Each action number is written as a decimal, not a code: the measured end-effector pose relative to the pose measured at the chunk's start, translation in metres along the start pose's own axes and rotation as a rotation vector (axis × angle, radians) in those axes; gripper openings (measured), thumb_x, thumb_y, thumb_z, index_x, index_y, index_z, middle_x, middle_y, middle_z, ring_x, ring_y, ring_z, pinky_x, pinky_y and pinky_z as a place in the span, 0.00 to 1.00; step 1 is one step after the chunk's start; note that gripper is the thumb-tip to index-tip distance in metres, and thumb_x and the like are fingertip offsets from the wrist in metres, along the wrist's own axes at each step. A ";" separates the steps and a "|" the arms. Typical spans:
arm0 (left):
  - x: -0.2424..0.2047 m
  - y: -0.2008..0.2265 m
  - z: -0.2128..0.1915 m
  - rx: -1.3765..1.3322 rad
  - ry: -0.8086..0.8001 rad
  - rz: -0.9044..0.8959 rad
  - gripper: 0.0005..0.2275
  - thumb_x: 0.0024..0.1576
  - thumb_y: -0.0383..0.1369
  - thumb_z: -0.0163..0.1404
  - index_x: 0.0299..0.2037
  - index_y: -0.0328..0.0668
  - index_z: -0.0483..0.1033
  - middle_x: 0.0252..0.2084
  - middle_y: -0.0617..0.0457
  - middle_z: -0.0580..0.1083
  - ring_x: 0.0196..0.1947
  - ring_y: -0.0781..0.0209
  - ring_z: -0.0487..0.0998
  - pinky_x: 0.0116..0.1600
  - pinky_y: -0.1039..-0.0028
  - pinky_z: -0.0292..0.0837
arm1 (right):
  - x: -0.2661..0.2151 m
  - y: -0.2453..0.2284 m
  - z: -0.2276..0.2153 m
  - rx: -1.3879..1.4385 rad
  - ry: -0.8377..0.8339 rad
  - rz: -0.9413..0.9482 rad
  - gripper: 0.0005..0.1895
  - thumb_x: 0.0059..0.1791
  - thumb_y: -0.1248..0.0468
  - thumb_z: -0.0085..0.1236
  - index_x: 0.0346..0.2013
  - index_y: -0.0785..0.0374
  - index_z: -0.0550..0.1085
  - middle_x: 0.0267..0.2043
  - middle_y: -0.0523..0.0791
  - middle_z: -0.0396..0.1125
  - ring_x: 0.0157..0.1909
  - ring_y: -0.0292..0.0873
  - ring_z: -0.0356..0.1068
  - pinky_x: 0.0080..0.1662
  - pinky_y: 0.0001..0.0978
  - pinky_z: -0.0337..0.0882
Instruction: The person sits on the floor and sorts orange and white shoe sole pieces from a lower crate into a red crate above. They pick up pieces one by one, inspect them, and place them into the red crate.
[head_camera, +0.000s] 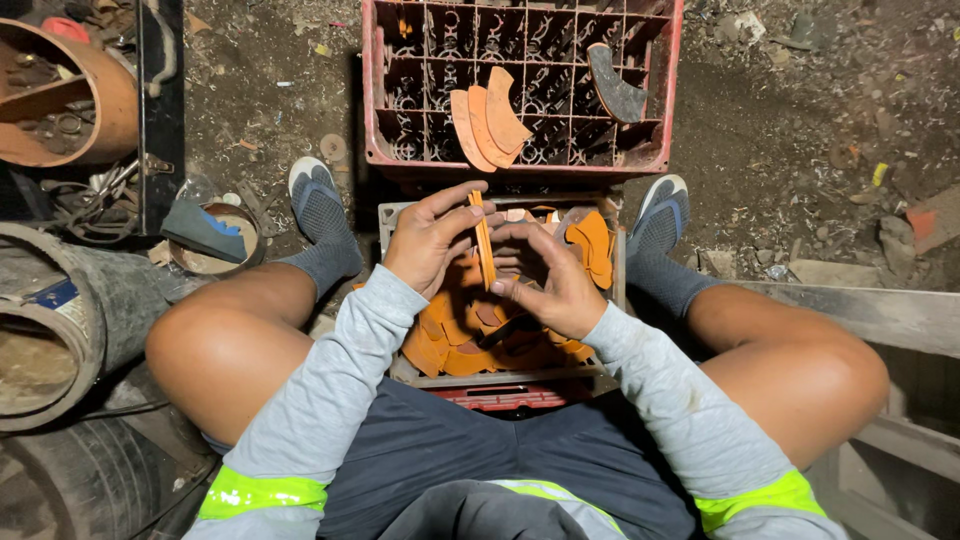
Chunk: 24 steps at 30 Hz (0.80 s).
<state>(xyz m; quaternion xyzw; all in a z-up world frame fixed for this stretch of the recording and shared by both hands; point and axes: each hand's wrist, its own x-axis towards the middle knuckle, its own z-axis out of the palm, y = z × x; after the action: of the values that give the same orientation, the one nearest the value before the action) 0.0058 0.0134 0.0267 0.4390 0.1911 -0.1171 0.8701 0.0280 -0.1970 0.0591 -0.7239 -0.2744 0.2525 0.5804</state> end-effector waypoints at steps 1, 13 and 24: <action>0.000 0.000 0.000 0.001 0.002 -0.006 0.20 0.60 0.26 0.52 0.63 0.32 0.70 0.52 0.40 0.78 0.53 0.51 0.82 0.58 0.68 0.79 | 0.000 0.000 0.001 0.015 0.008 0.004 0.26 0.48 0.68 0.65 0.59 0.66 0.67 0.58 0.47 0.64 0.63 0.42 0.64 0.65 0.35 0.63; -0.002 0.002 0.004 0.036 0.033 -0.040 0.20 0.59 0.28 0.53 0.62 0.36 0.70 0.51 0.43 0.78 0.52 0.54 0.82 0.57 0.69 0.78 | 0.001 0.001 0.003 -0.154 0.029 -0.081 0.26 0.47 0.67 0.66 0.57 0.67 0.69 0.62 0.51 0.62 0.70 0.49 0.58 0.70 0.41 0.54; -0.036 0.105 -0.054 0.060 0.039 0.555 0.16 0.68 0.24 0.48 0.65 0.25 0.68 0.53 0.38 0.76 0.53 0.51 0.79 0.60 0.64 0.76 | 0.005 0.073 -0.001 -0.410 -0.070 0.210 0.17 0.52 0.61 0.60 0.53 0.63 0.73 0.48 0.50 0.74 0.52 0.50 0.75 0.54 0.37 0.72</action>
<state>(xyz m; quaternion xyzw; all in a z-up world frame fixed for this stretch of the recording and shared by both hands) 0.0006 0.1199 0.0889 0.5023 0.0769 0.1285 0.8516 0.0397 -0.2065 -0.0121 -0.8422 -0.2630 0.2756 0.3816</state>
